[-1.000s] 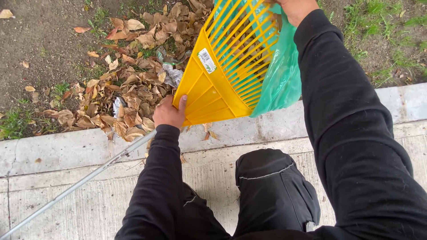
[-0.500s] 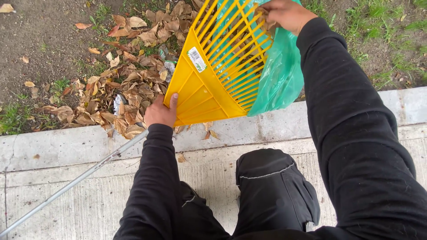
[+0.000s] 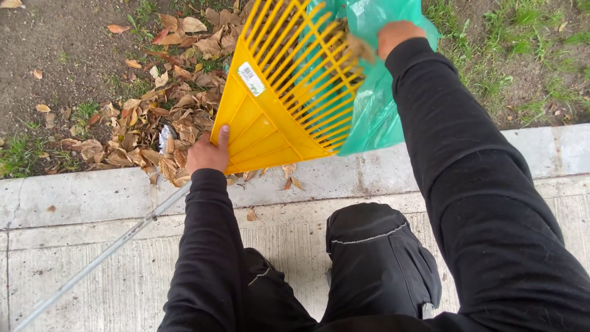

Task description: The person rakes leaves and debris on a concrete path into a pile, then picks up the pile using the rake and their hand to place it into a green plastic bag.

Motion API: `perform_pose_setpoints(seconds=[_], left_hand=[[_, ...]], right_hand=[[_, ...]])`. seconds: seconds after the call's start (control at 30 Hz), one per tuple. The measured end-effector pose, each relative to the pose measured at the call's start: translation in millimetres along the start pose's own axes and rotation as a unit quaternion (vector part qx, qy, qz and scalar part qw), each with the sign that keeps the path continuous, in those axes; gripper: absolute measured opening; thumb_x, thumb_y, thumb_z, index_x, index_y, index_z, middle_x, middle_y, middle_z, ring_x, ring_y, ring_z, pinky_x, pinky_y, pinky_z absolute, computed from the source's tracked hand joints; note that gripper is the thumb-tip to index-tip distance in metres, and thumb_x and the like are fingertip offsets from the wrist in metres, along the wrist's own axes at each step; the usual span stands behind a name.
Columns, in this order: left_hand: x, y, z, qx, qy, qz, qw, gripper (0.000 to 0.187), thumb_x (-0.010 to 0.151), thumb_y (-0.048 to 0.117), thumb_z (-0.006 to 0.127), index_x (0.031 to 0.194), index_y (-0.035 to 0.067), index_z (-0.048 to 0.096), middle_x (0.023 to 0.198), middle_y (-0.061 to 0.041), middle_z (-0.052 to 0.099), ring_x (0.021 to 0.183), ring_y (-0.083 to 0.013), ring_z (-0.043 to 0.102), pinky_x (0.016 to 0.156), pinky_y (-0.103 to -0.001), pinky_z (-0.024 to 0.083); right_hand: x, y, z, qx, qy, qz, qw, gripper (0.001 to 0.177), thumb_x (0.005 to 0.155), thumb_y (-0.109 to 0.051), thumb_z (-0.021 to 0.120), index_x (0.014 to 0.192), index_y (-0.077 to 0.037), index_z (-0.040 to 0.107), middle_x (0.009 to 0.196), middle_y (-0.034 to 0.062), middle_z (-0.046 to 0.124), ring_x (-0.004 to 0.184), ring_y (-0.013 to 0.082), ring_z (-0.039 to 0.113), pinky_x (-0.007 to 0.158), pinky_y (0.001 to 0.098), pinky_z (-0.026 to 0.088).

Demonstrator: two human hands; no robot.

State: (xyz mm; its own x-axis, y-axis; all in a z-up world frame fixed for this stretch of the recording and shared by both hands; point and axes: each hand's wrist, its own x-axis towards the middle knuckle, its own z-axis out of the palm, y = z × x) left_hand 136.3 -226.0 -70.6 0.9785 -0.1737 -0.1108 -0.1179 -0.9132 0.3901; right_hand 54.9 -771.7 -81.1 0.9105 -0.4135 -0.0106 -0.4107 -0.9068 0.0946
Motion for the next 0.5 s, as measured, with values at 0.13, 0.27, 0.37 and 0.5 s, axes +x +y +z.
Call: perform_pose_setpoints(seconds=[0.13, 0.27, 0.37, 0.5], left_hand=[[12, -14, 6, -0.023, -0.005, -0.020, 1.000, 0.079, 0.091, 0.082, 0.044, 0.117, 0.014, 0.073, 0.100, -0.025, 0.073, 0.099, -0.0466, 0.068, 0.081, -0.057, 0.053], [17, -32, 13, -0.035, -0.023, -0.086, 0.995, 0.085, 0.091, 0.084, 0.041, 0.122, 0.012, 0.074, 0.110, -0.025, 0.073, 0.108, -0.0443, 0.068, 0.091, -0.056, 0.053], [20, -39, 7, -0.035, 0.006, -0.103, 0.994, 0.088, 0.092, 0.084, 0.040, 0.126, 0.009, 0.071, 0.112, -0.026, 0.071, 0.107, -0.0462, 0.066, 0.089, -0.058, 0.052], [22, -52, 5, -0.046, 0.037, -0.127, 0.990, 0.089, 0.094, 0.082, 0.036, 0.124, 0.005, 0.071, 0.111, -0.027, 0.071, 0.107, -0.0471, 0.066, 0.089, -0.058, 0.051]], right_hand=[[-14, 0, -6, 0.011, -0.121, 0.129, 0.984, 0.040, 0.089, -0.035, 0.073, 0.119, -0.009, 0.078, 0.125, 0.0195, 0.073, 0.116, 0.0447, 0.067, 0.098, 0.0584, 0.052], [-34, 2, -16, 0.042, -0.137, 0.170, 0.975, 0.073, 0.082, -0.053, 0.079, 0.139, -0.012, 0.059, 0.154, 0.0237, 0.041, 0.143, 0.0481, 0.035, 0.107, 0.0737, 0.026], [-35, 8, -9, 0.032, -0.161, 0.211, 0.964, 0.080, 0.077, -0.054, 0.082, 0.140, -0.013, 0.055, 0.161, 0.0222, 0.030, 0.150, 0.0481, 0.020, 0.106, 0.0809, 0.010], [-50, -18, -27, -0.060, -0.258, 0.236, 0.935, 0.054, 0.083, -0.039, 0.081, 0.127, -0.010, 0.068, 0.143, 0.0202, 0.055, 0.143, 0.0478, 0.035, 0.109, 0.0809, 0.008]])
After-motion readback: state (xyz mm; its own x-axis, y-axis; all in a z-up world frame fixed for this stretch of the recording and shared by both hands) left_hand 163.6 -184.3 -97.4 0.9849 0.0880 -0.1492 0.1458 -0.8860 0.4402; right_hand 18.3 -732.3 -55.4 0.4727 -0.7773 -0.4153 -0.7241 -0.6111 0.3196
